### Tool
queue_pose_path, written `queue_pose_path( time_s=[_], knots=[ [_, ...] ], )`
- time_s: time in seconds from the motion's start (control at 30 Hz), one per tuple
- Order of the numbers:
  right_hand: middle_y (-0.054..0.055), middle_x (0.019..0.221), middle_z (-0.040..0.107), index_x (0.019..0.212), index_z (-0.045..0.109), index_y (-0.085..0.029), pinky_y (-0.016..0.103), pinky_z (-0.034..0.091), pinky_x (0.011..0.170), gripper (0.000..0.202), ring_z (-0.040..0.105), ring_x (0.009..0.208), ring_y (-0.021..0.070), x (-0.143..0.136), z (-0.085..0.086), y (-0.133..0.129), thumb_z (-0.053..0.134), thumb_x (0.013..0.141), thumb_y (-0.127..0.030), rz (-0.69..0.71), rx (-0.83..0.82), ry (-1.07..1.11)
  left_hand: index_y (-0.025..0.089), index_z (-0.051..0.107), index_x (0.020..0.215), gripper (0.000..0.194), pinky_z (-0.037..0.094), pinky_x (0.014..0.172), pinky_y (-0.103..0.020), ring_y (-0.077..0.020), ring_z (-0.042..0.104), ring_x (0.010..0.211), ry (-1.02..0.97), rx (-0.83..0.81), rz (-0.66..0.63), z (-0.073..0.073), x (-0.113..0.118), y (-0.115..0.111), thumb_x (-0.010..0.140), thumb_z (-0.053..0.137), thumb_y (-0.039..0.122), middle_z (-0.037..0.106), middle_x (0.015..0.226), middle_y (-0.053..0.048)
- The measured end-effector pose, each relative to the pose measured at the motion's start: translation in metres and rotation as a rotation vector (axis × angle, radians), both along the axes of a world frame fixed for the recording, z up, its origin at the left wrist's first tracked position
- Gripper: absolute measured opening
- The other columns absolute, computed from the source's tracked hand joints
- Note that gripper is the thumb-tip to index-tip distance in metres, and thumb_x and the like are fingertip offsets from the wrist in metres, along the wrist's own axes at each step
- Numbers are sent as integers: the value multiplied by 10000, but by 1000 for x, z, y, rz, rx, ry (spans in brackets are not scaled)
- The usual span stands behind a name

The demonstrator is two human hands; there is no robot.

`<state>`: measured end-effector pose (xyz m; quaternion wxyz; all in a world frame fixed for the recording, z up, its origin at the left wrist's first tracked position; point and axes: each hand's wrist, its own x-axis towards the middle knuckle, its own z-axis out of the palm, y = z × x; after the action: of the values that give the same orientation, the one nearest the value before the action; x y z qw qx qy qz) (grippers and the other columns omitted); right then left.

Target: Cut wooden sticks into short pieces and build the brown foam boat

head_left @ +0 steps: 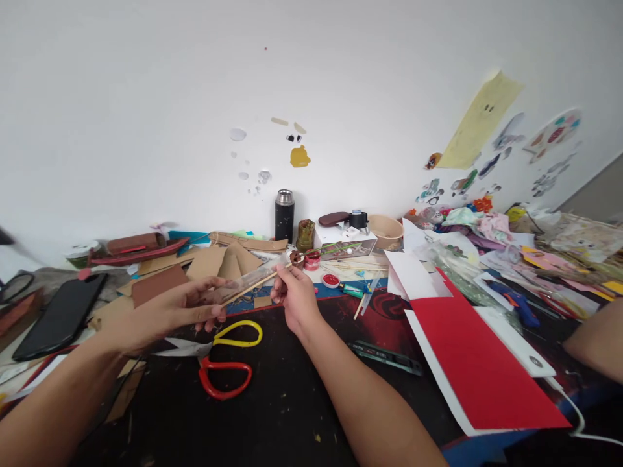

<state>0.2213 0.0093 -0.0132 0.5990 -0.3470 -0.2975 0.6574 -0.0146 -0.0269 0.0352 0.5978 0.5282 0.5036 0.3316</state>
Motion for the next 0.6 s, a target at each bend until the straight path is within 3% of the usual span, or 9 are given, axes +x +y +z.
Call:
queue_pose_path(
  time_s=[0.13, 0.33, 0.5, 0.6],
  knots=[
    [-89, 548, 529, 841, 688, -181, 200, 293, 427, 403, 476, 440, 77, 2, 0, 4, 921, 710, -482, -37, -50, 82, 205, 807, 1242, 697, 527, 610, -273, -208, 659, 688, -137, -8, 153, 0, 11, -1, 592, 1039, 298, 795, 884, -86],
    [-103, 534, 476, 764, 568, -213, 193, 257, 436, 480, 411, 446, 65, 1, -2, 4, 955, 696, -486, -59, -78, 159, 135, 865, 1023, 487, 513, 563, -210, -162, 638, 684, -513, 31, 289, -21, 43, -1, 597, 1049, 282, 749, 784, -76],
    [-107, 539, 469, 801, 601, -206, 200, 219, 427, 481, 387, 448, 65, -9, 0, -8, 958, 662, -498, -13, -79, 146, 114, 830, 785, 419, 518, 537, -221, -155, 613, 659, -537, 91, 400, -25, 59, -6, 590, 1054, 410, 746, 785, -90],
    [-105, 537, 464, 797, 608, -201, 207, 223, 425, 468, 387, 444, 66, -15, 2, -15, 939, 690, -515, 27, -74, 121, 122, 798, 736, 446, 524, 559, -224, -150, 603, 649, -507, 159, 442, -23, 62, -7, 606, 1039, 473, 728, 747, -76]
  ],
)
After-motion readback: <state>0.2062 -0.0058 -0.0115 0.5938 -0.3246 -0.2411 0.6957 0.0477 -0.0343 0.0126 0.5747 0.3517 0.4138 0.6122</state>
